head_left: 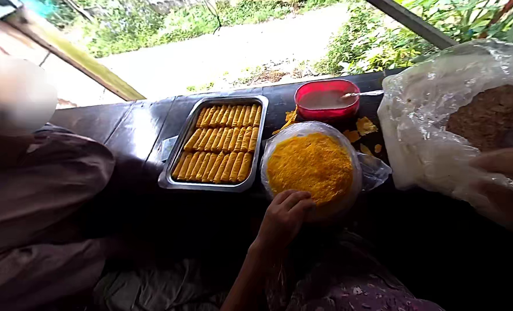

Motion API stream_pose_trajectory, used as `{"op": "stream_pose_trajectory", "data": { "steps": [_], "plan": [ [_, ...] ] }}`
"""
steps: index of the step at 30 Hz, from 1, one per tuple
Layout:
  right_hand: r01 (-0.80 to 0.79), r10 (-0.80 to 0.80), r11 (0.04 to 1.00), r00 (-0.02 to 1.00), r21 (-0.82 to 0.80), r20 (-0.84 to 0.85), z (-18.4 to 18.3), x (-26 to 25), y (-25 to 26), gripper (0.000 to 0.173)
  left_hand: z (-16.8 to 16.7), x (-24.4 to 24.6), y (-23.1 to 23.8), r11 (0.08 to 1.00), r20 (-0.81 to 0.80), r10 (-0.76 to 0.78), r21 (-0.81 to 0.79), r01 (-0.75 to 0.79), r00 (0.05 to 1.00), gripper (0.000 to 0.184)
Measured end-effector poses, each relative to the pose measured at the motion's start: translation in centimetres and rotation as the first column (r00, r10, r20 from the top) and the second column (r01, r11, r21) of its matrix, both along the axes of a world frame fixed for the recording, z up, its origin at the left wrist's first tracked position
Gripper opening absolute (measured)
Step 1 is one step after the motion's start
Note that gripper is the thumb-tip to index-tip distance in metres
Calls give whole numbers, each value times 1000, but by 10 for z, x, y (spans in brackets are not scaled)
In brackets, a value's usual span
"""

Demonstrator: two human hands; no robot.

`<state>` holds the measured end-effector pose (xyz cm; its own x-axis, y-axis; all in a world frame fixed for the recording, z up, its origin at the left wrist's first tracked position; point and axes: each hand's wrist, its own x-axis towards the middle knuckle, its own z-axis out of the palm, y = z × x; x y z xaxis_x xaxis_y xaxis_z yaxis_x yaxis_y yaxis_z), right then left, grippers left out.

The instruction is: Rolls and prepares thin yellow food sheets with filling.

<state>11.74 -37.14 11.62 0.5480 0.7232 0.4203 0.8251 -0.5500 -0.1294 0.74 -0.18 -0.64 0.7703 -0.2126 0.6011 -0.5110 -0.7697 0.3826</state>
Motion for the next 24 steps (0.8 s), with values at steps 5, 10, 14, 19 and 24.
{"op": "stream_pose_trajectory", "data": {
  "steps": [5, 10, 14, 19, 24],
  "plan": [
    [-196, 195, 980, 981, -31, -20, -41, -6, 99, 30, -8, -9, 17, 985, 19, 142, 97, -143, 990, 19],
    [-207, 213, 973, 976, 102, -49, -79, 1, 131, 24, -8, -28, 41, 955, 23, 297, -10, -297, 955, 19],
    [-251, 273, 945, 959, 212, -81, -107, -10, 142, 28, -17, -21, 22, 985, 30, 171, 0, -171, 985, 17],
    [-262, 279, 943, 958, 203, -60, -122, -16, 155, 26, -23, -4, 16, 997, 19, 47, 64, -48, 999, 17],
    [-260, 288, 941, 951, 216, -113, -117, -9, 158, 25, -16, 1, 23, 1000, -10, -7, 1, 8, 1000, 17]
  ]
}}
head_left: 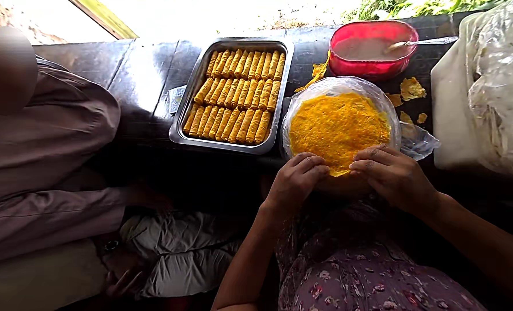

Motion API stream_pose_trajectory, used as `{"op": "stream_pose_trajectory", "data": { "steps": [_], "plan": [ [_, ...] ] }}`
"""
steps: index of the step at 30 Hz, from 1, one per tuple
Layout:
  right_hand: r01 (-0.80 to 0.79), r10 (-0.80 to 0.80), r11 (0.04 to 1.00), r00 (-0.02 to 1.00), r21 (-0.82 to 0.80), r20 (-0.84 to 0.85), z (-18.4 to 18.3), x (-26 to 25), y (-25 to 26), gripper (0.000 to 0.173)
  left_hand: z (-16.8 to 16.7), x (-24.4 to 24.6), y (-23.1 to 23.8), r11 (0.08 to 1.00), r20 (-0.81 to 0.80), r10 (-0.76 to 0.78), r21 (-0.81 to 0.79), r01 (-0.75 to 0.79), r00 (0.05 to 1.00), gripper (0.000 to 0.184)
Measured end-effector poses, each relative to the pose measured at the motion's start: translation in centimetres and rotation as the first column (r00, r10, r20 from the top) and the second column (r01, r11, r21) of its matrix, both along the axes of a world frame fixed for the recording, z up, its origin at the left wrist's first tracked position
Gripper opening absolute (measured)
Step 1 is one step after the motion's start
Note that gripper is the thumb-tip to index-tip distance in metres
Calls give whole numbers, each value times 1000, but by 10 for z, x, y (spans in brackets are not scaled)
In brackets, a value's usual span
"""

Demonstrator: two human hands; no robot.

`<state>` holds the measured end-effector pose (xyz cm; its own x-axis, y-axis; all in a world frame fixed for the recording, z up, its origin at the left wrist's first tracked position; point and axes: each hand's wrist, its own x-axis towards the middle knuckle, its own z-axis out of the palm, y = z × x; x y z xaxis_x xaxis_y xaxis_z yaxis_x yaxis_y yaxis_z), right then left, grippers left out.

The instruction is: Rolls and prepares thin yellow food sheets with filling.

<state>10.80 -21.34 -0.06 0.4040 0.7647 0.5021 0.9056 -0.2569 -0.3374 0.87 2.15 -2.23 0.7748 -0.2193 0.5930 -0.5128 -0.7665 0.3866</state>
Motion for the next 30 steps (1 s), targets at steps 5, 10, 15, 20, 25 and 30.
{"op": "stream_pose_trajectory", "data": {
  "steps": [5, 10, 15, 20, 25, 30],
  "plan": [
    [32, -33, 999, 998, -7, -55, 9, 4, 5, 27, 7, 7, 2, 994, -53, -20, -109, 14, 998, 16],
    [76, -83, 993, 993, -86, -81, 20, 3, 16, 40, 19, 17, 6, 995, -124, -6, -98, -7, 992, 17],
    [102, -117, 987, 985, -121, -128, 28, 23, 24, 20, 33, 32, 17, 994, -121, 70, -78, -80, 990, 17],
    [310, -350, 928, 917, -209, -192, 19, 75, 42, 21, 49, 83, 27, 980, -353, 194, 19, -200, 915, 28],
    [399, -477, 871, 824, -286, -305, 19, 93, 54, 31, 59, 136, 23, 941, -667, 337, 259, -217, 665, 36],
    [403, -487, 864, 818, -301, -304, 23, 92, 56, 24, 61, 152, 29, 957, -684, 288, 178, -229, 670, 26]
  ]
}}
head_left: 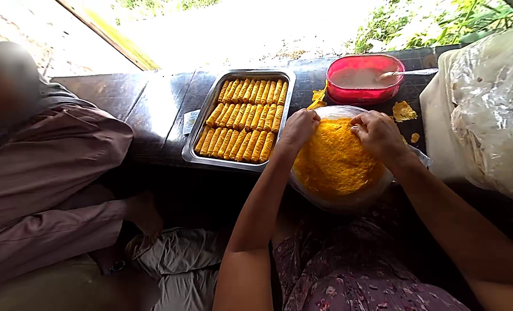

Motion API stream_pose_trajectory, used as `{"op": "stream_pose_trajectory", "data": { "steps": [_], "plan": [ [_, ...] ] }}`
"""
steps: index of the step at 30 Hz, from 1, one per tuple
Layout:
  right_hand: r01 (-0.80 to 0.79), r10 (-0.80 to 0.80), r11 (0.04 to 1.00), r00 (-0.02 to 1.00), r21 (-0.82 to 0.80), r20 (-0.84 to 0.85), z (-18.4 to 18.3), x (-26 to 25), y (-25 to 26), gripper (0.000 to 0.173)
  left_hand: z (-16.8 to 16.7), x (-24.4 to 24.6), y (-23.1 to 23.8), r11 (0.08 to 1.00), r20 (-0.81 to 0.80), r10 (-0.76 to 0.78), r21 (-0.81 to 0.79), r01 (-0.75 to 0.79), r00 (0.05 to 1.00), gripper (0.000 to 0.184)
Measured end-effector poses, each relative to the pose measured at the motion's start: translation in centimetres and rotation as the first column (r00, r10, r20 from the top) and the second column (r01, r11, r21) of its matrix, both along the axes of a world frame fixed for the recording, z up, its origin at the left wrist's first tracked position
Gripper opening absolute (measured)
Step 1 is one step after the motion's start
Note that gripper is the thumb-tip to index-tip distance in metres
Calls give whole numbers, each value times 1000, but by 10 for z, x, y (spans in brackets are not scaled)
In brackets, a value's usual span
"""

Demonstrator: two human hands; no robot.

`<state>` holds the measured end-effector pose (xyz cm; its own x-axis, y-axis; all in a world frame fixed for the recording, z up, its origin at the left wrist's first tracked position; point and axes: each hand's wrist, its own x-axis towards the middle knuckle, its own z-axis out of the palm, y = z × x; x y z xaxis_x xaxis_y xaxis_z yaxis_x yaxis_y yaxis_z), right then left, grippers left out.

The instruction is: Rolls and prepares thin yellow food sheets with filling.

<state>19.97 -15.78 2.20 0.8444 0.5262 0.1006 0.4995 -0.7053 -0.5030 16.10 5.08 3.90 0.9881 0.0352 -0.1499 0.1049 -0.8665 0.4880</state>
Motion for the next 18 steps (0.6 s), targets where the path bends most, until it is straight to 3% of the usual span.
{"op": "stream_pose_trajectory", "data": {
  "steps": [8, 13, 18],
  "plan": [
    [-9, -2, 994, 995, 105, 99, -3, -1, 0, 14, 5, -1, 2, 1000, 55, 10, 16, -10, 998, 24],
    [50, -51, 996, 999, 69, 6, -2, 1, -1, 20, 5, 5, -1, 995, -30, -39, 88, 42, 999, 27],
    [-12, 5, 994, 998, 112, 56, -5, 2, -2, 14, 6, 9, -7, 999, -11, 0, 51, 0, 1000, 20]
  ]
}}
